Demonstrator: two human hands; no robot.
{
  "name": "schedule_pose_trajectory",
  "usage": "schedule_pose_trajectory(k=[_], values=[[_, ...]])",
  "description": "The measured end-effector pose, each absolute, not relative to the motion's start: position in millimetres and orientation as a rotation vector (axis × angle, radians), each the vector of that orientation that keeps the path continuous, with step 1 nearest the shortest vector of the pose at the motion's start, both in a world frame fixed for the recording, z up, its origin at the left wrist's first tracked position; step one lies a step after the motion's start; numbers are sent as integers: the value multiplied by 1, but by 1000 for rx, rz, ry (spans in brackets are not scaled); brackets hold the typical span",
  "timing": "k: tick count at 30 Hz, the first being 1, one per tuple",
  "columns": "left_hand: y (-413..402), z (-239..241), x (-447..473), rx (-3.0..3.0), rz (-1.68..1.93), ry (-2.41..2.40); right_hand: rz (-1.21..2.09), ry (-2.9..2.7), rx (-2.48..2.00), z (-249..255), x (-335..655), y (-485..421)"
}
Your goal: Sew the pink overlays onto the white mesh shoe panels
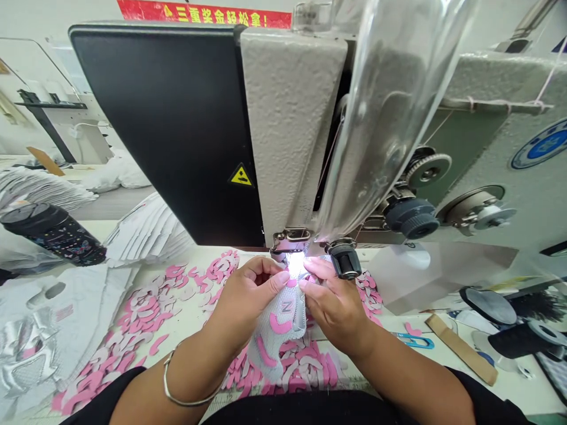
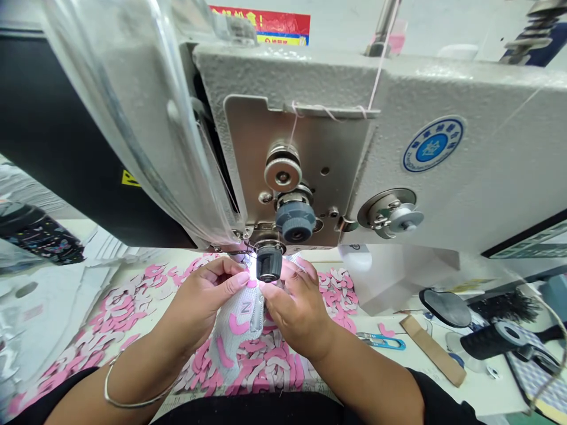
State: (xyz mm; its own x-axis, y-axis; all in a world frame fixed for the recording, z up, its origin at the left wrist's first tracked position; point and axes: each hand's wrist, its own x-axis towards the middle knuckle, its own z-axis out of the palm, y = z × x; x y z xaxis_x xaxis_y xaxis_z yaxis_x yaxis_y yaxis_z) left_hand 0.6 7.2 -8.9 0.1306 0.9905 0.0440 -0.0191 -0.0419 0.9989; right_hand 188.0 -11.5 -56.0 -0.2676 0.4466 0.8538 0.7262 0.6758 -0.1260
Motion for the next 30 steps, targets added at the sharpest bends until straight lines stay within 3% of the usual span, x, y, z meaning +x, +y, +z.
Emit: schedule_pose_trajectory(k=[30], values=[[-5,4,7,1265,1132,1208,-409,-1951,-953,-47,183,-19]])
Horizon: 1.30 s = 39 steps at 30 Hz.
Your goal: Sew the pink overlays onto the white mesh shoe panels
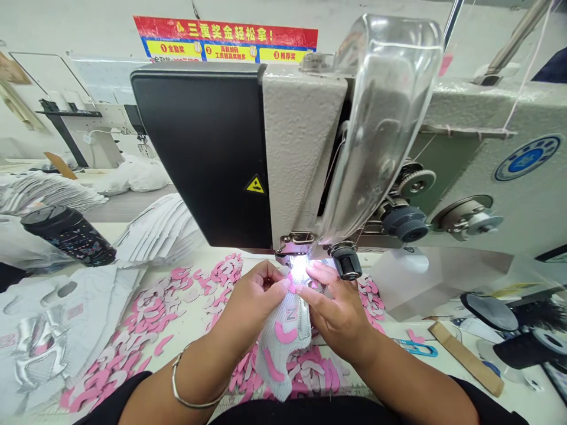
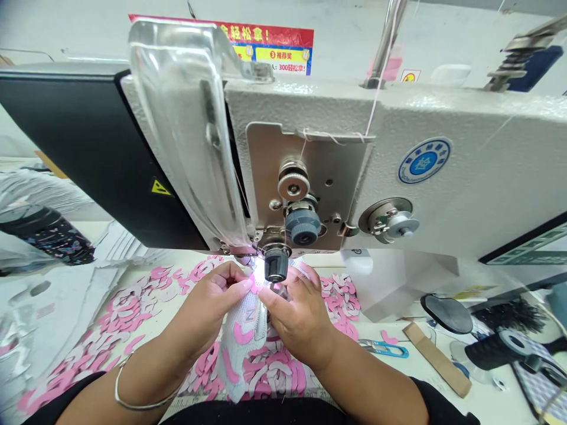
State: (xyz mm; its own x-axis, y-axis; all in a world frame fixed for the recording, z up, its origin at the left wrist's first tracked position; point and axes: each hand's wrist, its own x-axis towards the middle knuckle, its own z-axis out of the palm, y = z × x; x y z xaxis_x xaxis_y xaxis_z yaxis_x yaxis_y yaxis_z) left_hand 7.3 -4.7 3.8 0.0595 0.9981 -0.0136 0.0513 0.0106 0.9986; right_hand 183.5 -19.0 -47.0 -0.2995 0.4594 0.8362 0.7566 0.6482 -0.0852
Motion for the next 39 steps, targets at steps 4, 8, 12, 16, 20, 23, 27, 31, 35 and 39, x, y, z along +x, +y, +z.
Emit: schedule_pose_trajectory(k=[4,8,12,16,20,23,27,31,35,39], values=[[-1,7,11,1115,1164,1120,-404,-1941,-956,-44,182,-19],[7,14,13,1033,1092,1059,-372,-1924,-987,-38,182,-19],[11,15,14,997,1037,1011,-343,-1920,-988,-38,183,-17],[11,12,14,983,1077,1000,-348,-1916,-964,-43,184,-15],[11,12,15,1005,1053,923,-351,-1913,-974,-45,184,-15],[10,13,15,982,1046,933,-352,-1912,-987,-44,183,-15],[10,12,15,972,1057,958,-355,-1911,-987,-42,182,-16],[11,10,14,947,1072,1022,-371,-1895,-1011,-41,181,-14],[10,11,15,982,1067,910,-343,-1918,-1004,-39,183,-13],[8,13,17,915,1100,991,-333,-1930,-989,-37,184,-12]])
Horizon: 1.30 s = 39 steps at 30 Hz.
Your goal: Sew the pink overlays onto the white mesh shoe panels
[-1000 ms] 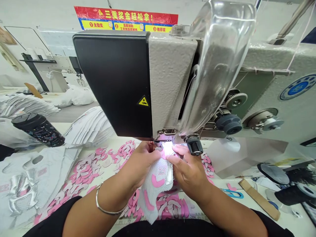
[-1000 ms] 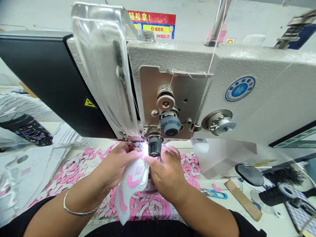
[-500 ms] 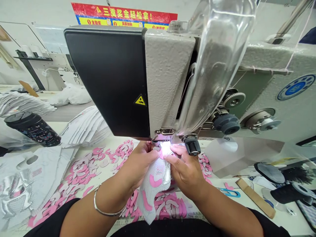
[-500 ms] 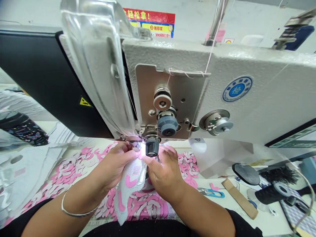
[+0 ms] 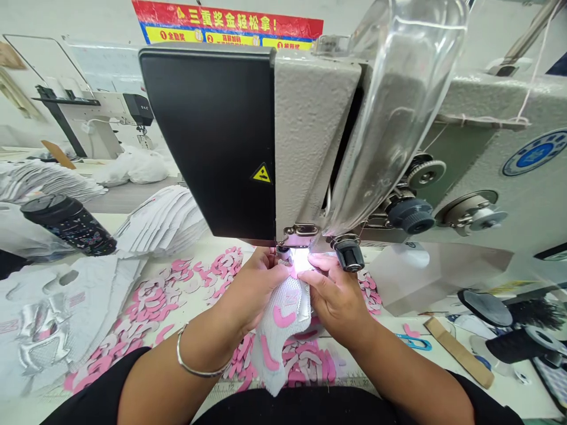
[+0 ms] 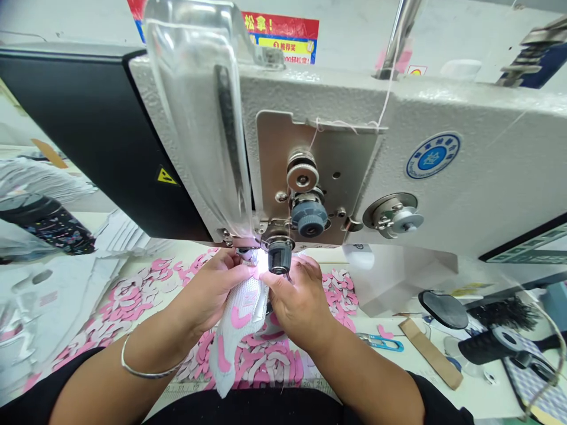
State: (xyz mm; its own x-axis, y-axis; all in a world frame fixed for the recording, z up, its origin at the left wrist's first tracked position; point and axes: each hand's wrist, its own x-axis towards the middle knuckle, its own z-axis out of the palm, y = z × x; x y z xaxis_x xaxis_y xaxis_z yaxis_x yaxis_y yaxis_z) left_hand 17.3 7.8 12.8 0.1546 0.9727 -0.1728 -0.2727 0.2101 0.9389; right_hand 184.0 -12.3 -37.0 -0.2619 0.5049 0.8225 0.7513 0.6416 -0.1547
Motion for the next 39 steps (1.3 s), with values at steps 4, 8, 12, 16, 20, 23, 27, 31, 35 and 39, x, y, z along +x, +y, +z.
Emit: schedule_pose_trajectory(k=[4,8,12,16,20,23,27,31,35,39], values=[[7,13,18,900,1115,993,-301,-1935,-972,-38,186,-10],[6,10,15,890,1102,982,-253,-1963,-993,-39,189,-7],[2,5,8,926,1045,918,-232,-1992,-1026,-36,192,-7],[-2,0,-3,949,963,862,-225,-2020,-1045,-31,192,-8],[-2,-4,-16,979,826,845,-202,-2059,-1118,-27,190,-12],[4,-5,-28,1018,756,837,-209,-2087,-1213,-25,187,-16],[16,-6,-44,1081,708,801,-262,-2096,-1287,-24,184,-21],[26,-6,-57,1119,719,799,-317,-2101,-1327,-24,182,-24],[32,-9,-66,1145,726,797,-352,-2101,-1360,-25,181,-24],[34,-12,-74,1136,716,789,-365,-2096,-1356,-24,181,-24]])
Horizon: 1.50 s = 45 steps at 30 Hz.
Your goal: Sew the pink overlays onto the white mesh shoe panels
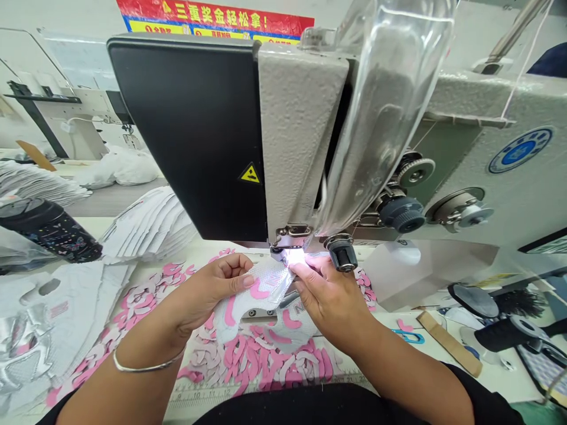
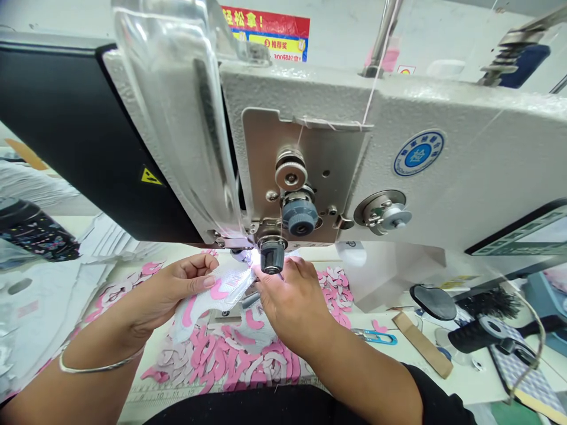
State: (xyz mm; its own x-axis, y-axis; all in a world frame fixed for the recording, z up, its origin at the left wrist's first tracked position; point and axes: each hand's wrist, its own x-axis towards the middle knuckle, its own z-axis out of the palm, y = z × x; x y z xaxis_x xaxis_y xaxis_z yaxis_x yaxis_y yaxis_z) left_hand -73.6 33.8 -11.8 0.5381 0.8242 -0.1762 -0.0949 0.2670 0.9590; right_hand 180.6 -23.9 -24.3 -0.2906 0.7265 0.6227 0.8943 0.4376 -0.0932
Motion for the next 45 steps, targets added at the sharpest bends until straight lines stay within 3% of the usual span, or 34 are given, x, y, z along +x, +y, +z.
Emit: schedule_pose_trajectory(k=[6,10,12,17,22,29,45], values=[[31,-9,-83,952,812,811,-496,-2078,-1335,-24,174,-30],[23,-26,-84,734,1121,733,-537,-2087,-1267,-24,170,-34],[15,-40,-80,700,1268,645,-461,-2099,-1263,-20,173,-33],[-5,-53,-60,1102,1224,478,-67,-2163,-1392,-4,191,-20],[-13,-49,-46,1308,1266,476,34,-2164,-1354,-4,200,-10],[-12,-41,-29,1083,1154,1129,-126,-2199,-1391,4,194,-16],[20,-21,-22,1117,1252,864,-373,-2084,-1130,-25,176,-25]])
